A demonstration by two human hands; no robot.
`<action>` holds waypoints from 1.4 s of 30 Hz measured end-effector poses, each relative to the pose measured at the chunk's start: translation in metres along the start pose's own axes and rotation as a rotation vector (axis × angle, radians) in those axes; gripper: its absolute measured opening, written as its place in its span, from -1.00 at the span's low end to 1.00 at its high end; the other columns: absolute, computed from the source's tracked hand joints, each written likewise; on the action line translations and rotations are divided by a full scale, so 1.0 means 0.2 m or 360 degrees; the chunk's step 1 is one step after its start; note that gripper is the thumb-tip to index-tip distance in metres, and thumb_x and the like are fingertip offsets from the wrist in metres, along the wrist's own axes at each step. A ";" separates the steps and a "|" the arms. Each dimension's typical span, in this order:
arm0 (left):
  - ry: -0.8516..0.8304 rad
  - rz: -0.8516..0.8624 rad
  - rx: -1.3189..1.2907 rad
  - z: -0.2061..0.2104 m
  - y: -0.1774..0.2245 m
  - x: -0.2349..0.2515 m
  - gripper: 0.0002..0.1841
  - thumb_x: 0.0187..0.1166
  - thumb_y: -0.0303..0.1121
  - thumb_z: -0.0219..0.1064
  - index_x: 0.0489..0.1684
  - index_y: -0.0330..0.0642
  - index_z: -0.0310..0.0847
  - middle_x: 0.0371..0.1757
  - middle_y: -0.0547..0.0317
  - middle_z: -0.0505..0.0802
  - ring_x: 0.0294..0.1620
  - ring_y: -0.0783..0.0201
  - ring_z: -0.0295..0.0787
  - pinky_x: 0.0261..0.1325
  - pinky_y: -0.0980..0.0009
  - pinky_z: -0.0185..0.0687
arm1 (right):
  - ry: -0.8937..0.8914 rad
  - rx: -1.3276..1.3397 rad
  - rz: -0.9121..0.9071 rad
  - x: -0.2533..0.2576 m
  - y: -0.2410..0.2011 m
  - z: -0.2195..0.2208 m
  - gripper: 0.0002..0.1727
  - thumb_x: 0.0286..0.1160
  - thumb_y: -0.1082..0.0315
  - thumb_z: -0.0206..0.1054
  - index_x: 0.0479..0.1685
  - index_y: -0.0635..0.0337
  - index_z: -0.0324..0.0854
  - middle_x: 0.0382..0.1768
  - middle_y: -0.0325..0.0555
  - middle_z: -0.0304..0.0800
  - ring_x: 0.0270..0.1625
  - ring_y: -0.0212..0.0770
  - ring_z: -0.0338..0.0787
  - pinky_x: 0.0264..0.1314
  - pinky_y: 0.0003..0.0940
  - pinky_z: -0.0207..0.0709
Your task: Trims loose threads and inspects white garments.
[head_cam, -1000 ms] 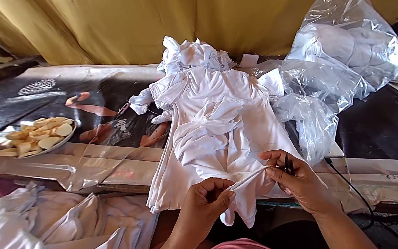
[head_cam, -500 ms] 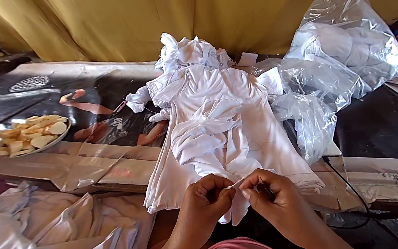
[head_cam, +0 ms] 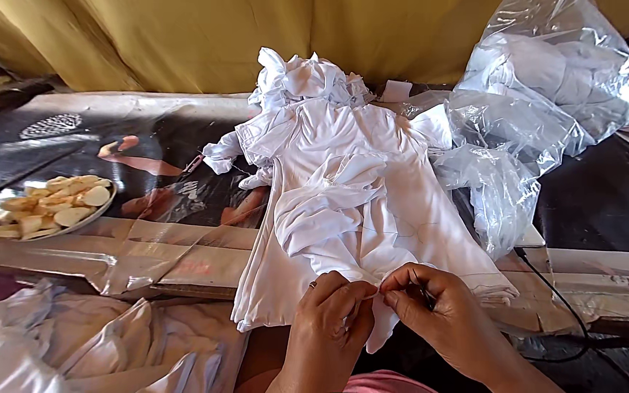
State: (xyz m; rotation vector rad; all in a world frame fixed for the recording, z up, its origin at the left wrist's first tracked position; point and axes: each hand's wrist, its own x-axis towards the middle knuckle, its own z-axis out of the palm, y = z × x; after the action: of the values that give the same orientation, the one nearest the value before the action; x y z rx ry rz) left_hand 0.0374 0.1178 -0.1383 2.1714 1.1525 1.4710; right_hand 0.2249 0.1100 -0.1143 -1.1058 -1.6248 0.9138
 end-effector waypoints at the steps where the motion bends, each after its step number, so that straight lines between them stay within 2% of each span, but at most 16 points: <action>1: 0.0013 0.0054 0.0077 0.00 0.00 0.00 -0.86 0.44 -0.35 0.38 -0.29 -0.10 0.88 -0.44 0.32 0.67 -0.37 0.63 0.53 -0.30 0.81 0.39 | 0.0002 -0.0009 -0.0001 0.00 0.00 0.00 -0.88 0.44 0.28 0.33 -0.28 0.06 0.76 -0.48 -0.50 0.67 -0.50 -0.78 0.49 -0.48 -0.87 0.32; 9: 0.0057 0.0290 0.0461 0.01 0.00 0.00 -0.84 0.54 -0.32 0.31 -0.28 -0.02 0.85 -0.45 0.27 0.69 -0.32 0.40 0.58 -0.24 0.62 0.41 | 0.0013 -0.0005 0.0047 0.01 0.00 0.01 -0.89 0.42 0.27 0.33 -0.34 0.04 0.73 -0.54 -0.52 0.61 -0.52 -0.77 0.50 -0.49 -0.86 0.33; 14: 0.0037 0.0241 0.0411 0.02 0.01 0.00 -0.84 0.53 -0.29 0.32 -0.30 -0.03 0.84 -0.46 0.28 0.69 -0.34 0.44 0.58 -0.26 0.65 0.42 | -0.0077 0.0106 0.0111 0.01 0.02 0.02 -0.90 0.46 0.33 0.25 -0.36 0.04 0.63 -0.56 -0.53 0.48 -0.54 -0.77 0.42 -0.50 -0.85 0.25; 16: 0.0012 0.0144 0.0286 0.02 0.01 0.00 -0.85 0.47 -0.30 0.35 -0.31 -0.06 0.86 -0.46 0.30 0.69 -0.38 0.54 0.56 -0.30 0.73 0.42 | -0.0129 0.0236 0.0171 0.01 0.02 0.02 -0.89 0.50 0.33 0.20 -0.37 -0.01 0.58 -0.57 -0.56 0.43 -0.59 -0.77 0.36 -0.57 -0.84 0.18; 20: -0.0053 -0.0062 0.0083 0.03 0.00 0.00 -0.87 0.37 -0.29 0.41 -0.33 -0.07 0.87 -0.47 0.38 0.68 -0.43 0.68 0.49 -0.36 0.81 0.36 | -0.0189 0.0617 0.0322 0.00 0.02 0.01 -0.87 0.50 0.35 0.19 -0.36 -0.09 0.59 -0.53 -0.60 0.50 -0.66 -0.76 0.33 -0.66 -0.83 0.21; 24: -0.0062 -0.0112 0.0037 0.04 0.01 0.00 -0.87 0.36 -0.29 0.42 -0.32 -0.07 0.86 -0.46 0.40 0.67 -0.44 0.70 0.47 -0.38 0.83 0.35 | -0.0243 0.1075 0.0419 -0.03 0.04 0.00 -0.87 0.52 0.37 0.22 -0.33 -0.06 0.64 -0.51 -0.54 0.58 -0.69 -0.73 0.36 -0.68 -0.81 0.26; 29: -0.0048 -0.0122 0.0101 0.04 -0.02 0.00 -0.87 0.36 -0.28 0.40 -0.33 -0.07 0.86 -0.46 0.40 0.67 -0.44 0.70 0.48 -0.37 0.82 0.37 | -0.0325 0.1544 0.0331 -0.05 0.01 -0.04 -0.88 0.53 0.38 0.23 -0.26 0.01 0.69 -0.41 -0.46 0.63 -0.64 -0.69 0.44 -0.63 -0.77 0.36; 32: -0.0181 -0.0344 -0.0219 0.02 -0.06 -0.01 -0.86 0.40 -0.31 0.41 -0.27 -0.09 0.88 -0.40 0.41 0.68 -0.44 0.74 0.50 -0.41 0.86 0.40 | -0.0397 0.1667 0.0104 -0.04 -0.04 -0.12 -0.87 0.58 0.37 0.22 -0.21 0.04 0.70 -0.38 -0.44 0.65 -0.59 -0.69 0.47 -0.59 -0.78 0.37; 33: -0.0241 -0.0470 -0.0416 0.01 -0.07 -0.01 -0.86 0.44 -0.32 0.43 -0.23 -0.11 0.89 -0.36 0.39 0.71 -0.43 0.72 0.58 -0.38 0.84 0.51 | -0.0434 0.1702 0.0052 -0.03 -0.05 -0.15 -0.86 0.61 0.33 0.22 -0.19 0.03 0.71 -0.37 -0.45 0.66 -0.58 -0.70 0.47 -0.57 -0.80 0.35; 35: -0.0326 -0.0755 -0.0823 -0.01 -0.06 0.01 -0.86 0.52 -0.33 0.46 -0.17 -0.17 0.87 -0.29 0.33 0.82 -0.36 0.59 0.73 -0.28 0.70 0.69 | -0.0486 0.1834 0.0013 0.00 -0.04 -0.20 -0.86 0.64 0.27 0.25 -0.18 0.04 0.72 -0.39 -0.46 0.66 -0.58 -0.71 0.49 -0.56 -0.82 0.35; 37: -0.0336 -0.1046 -0.1162 -0.03 -0.05 0.03 -0.89 0.52 -0.37 0.47 -0.17 -0.19 0.85 -0.30 0.30 0.88 -0.31 0.53 0.79 -0.19 0.61 0.73 | -0.0482 0.1983 0.0000 0.02 -0.02 -0.25 -0.84 0.65 0.25 0.27 -0.17 0.09 0.71 -0.40 -0.43 0.66 -0.58 -0.68 0.52 -0.55 -0.82 0.38; 39: -0.0298 -0.1266 -0.1367 -0.06 -0.06 0.04 -0.91 0.50 -0.41 0.47 -0.20 -0.20 0.84 -0.34 0.25 0.88 -0.35 0.50 0.79 -0.25 0.58 0.73 | -0.0449 0.2101 0.0001 0.03 0.01 -0.29 -0.83 0.64 0.24 0.29 -0.15 0.13 0.71 -0.37 -0.38 0.67 -0.57 -0.64 0.56 -0.54 -0.81 0.43; 41: -0.0232 -0.1342 -0.1439 -0.08 -0.07 0.03 -0.91 0.49 -0.41 0.46 -0.21 -0.20 0.85 -0.35 0.21 0.88 -0.39 0.48 0.79 -0.31 0.57 0.72 | -0.0371 0.2150 0.0017 0.02 0.06 -0.33 -0.84 0.61 0.26 0.31 -0.15 0.16 0.70 -0.36 -0.34 0.67 -0.56 -0.60 0.60 -0.53 -0.77 0.49; 42: -0.0181 -0.1305 -0.1431 -0.10 -0.08 0.02 -0.91 0.50 -0.40 0.44 -0.19 -0.18 0.84 -0.32 0.22 0.88 -0.36 0.48 0.79 -0.27 0.56 0.73 | -0.0322 0.2144 0.0025 0.01 0.08 -0.36 -0.84 0.59 0.26 0.33 -0.16 0.16 0.70 -0.36 -0.32 0.68 -0.57 -0.58 0.61 -0.53 -0.76 0.51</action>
State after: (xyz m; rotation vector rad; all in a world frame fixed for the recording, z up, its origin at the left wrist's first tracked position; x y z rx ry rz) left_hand 0.0135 0.1274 -0.1360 0.9791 0.8944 1.1181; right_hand 0.2965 0.1219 -0.1082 -0.0676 -0.7554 1.7473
